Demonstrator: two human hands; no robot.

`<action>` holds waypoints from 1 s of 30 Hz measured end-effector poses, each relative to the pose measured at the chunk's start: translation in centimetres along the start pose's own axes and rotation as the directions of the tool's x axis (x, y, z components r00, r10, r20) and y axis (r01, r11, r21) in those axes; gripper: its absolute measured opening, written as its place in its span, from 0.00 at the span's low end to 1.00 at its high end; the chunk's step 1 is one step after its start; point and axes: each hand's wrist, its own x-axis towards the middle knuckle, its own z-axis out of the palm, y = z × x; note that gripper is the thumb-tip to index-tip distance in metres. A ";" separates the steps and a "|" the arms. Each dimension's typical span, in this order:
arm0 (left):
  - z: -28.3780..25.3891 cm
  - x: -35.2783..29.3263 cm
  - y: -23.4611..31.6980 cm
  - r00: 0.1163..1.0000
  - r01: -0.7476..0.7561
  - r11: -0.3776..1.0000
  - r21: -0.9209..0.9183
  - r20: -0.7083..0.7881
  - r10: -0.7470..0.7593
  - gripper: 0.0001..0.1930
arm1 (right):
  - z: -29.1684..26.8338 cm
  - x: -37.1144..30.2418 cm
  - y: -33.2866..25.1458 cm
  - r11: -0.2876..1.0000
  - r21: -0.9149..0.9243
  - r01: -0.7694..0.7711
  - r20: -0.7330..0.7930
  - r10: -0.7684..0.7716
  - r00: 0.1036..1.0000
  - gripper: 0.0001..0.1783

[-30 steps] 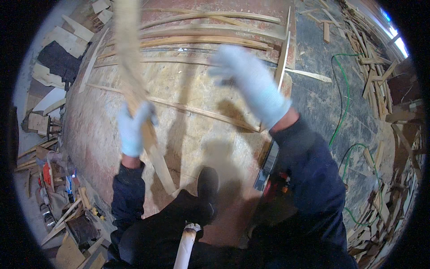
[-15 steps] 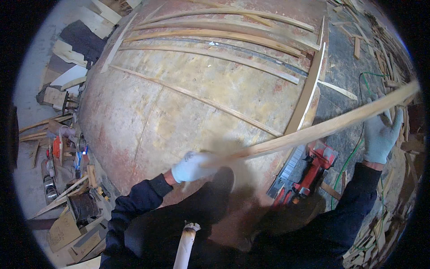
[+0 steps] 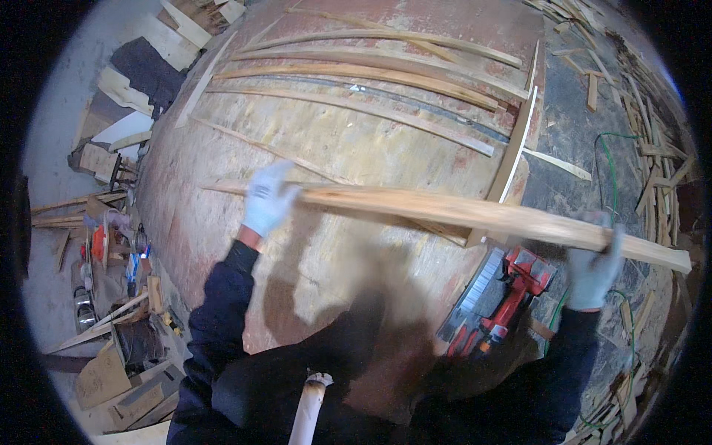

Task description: The person assembles a wooden frame by positioning thin wooden strips and securing them with a red pneumatic nail gun. They also use a hammer and pliers to adjust and trim pieces. The person works on a large curved wooden structure, adding and fastening multiple strips to form a grid-like pattern.

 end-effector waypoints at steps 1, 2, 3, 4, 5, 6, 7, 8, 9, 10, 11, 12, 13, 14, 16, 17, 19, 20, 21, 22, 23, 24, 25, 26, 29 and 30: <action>0.0 0.6 5.2 0.997 -0.080 0.988 -0.133 -0.024 0.077 0.29 | 1.6 -0.8 2.7 0.999 -0.050 -0.010 -0.060 0.007 0.998 0.22; -0.2 0.5 10.2 0.988 -0.154 0.970 -0.188 -0.046 0.148 0.32 | 3.4 -2.4 5.2 0.841 -0.537 0.070 -0.058 -0.120 0.991 0.20; -0.8 0.7 14.1 0.966 -0.258 0.934 -0.246 -0.031 0.258 0.34 | 5.5 -4.1 8.0 0.524 -0.836 0.164 0.062 -0.206 0.976 0.19; -1.1 0.9 17.6 0.944 -0.330 0.907 -0.260 -0.067 0.324 0.34 | 7.4 -5.1 8.9 0.797 -0.604 0.025 0.019 -0.017 1.000 0.20; -1.4 1.1 20.6 0.932 -0.358 0.879 -0.313 -0.069 0.356 0.35 | 9.3 -6.3 9.8 0.897 -0.430 -0.099 0.032 0.125 0.992 0.21; -1.7 1.1 22.2 0.912 -0.402 0.854 -0.330 -0.069 0.403 0.35 | 11.2 -7.5 10.5 0.903 -0.363 -0.229 0.012 0.250 0.968 0.24; -2.0 1.0 22.3 0.922 -0.369 0.859 -0.354 -0.024 0.386 0.33 | 12.9 -8.6 10.9 0.897 -0.171 -0.407 -0.044 0.406 0.913 0.26; -2.1 0.9 22.0 0.919 -0.360 0.865 -0.351 0.025 0.393 0.32 | 14.5 -9.5 11.2 0.845 -0.084 -0.528 -0.067 0.524 0.849 0.29; -2.0 0.7 21.2 0.912 -0.332 0.878 -0.346 0.122 0.392 0.30 | 15.3 -9.9 9.9 0.743 -0.232 -0.628 -0.072 0.631 0.773 0.23; -1.5 0.3 20.4 0.914 -0.364 0.870 -0.334 0.053 0.402 0.29 | 15.7 -10.1 8.0 0.583 -0.576 -0.574 0.010 0.706 0.708 0.23; -0.7 0.0 19.7 0.919 -0.358 0.875 -0.324 0.045 0.392 0.27 | 15.6 -10.4 5.4 0.258 -0.859 -0.442 -0.069 0.797 0.600 0.24; 0.1 -0.7 18.8 0.917 -0.362 0.884 -0.296 0.056 0.394 0.26 | 15.4 -11.2 3.0 0.236 -0.966 -0.108 0.078 0.661 0.746 0.26; 0.8 -1.9 18.1 0.913 -0.372 0.890 -0.263 0.071 0.403 0.25 | 14.8 -12.4 0.7 0.097 -0.972 0.215 0.233 0.522 0.820 0.28; 1.6 -2.7 17.5 0.915 -0.341 0.888 -0.309 0.109 0.389 0.26 | 13.6 -13.0 -1.0 -0.070 -0.946 0.315 0.268 0.374 0.888 0.31; 3.3 -3.8 16.3 0.913 -0.292 0.890 -0.350 0.174 0.368 0.27 | 9.3 -13.0 -3.0 -0.412 -0.829 0.378 0.318 0.209 0.925 0.33; 4.0 -4.5 15.9 0.918 -0.306 0.880 -0.362 0.132 0.374 0.25 | 6.5 -12.4 -3.4 -0.612 -0.719 0.330 0.252 0.213 0.944 0.33; 5.4 -5.1 15.7 0.924 -0.313 0.873 -0.374 0.096 0.371 0.22 | 1.6 -12.4 -3.7 -0.646 -0.616 0.450 0.322 0.315 0.893 0.33; 5.8 -5.5 15.6 0.911 -0.360 0.864 -0.351 0.066 0.406 0.21 | -0.4 -13.0 -3.7 -0.636 -0.697 0.331 0.132 0.340 0.931 0.33; 6.2 -5.7 15.8 0.896 -0.396 0.855 -0.335 0.065 0.440 0.20 | -2.1 -13.4 -3.5 -0.638 -0.709 0.300 0.038 0.390 0.920 0.32; 6.3 -5.9 15.6 0.865 -0.438 0.837 -0.329 0.099 0.492 0.19 | -3.1 -14.0 -3.6 -0.563 -0.730 0.388 0.159 0.412 0.897 0.31; 6.3 -6.0 15.1 0.868 -0.431 0.844 -0.318 0.110 0.485 0.19 | -3.7 -14.3 -3.6 -0.472 -0.754 0.456 0.248 0.438 0.864 0.30; 6.4 -5.8 14.7 0.859 -0.423 0.850 -0.314 0.158 0.486 0.19 | -3.9 -14.5 -3.4 -0.490 -0.771 0.407 0.176 0.450 0.876 0.29; 6.4 -5.5 14.2 0.855 -0.425 0.846 -0.322 0.162 0.492 0.18 | -3.6 -14.8 -3.3 -0.458 -0.800 0.388 0.150 0.474 0.868 0.28; 6.3 -4.8 13.5 0.833 -0.378 0.882 -0.282 0.311 0.457 0.20 | -3.1 -14.9 -2.9 -0.440 -0.825 0.355 0.121 0.476 0.871 0.27; 5.5 -3.1 9.6 0.861 -0.410 0.869 -0.277 0.196 0.468 0.23 | -0.8 -14.5 -0.2 -0.348 -0.872 0.346 0.146 0.488 0.860 0.24; 5.3 -2.3 8.6 0.868 -0.405 0.879 -0.250 0.197 0.456 0.21 | 0.0 -14.4 1.4 -0.332 -0.869 0.368 0.206 0.433 0.877 0.22</action>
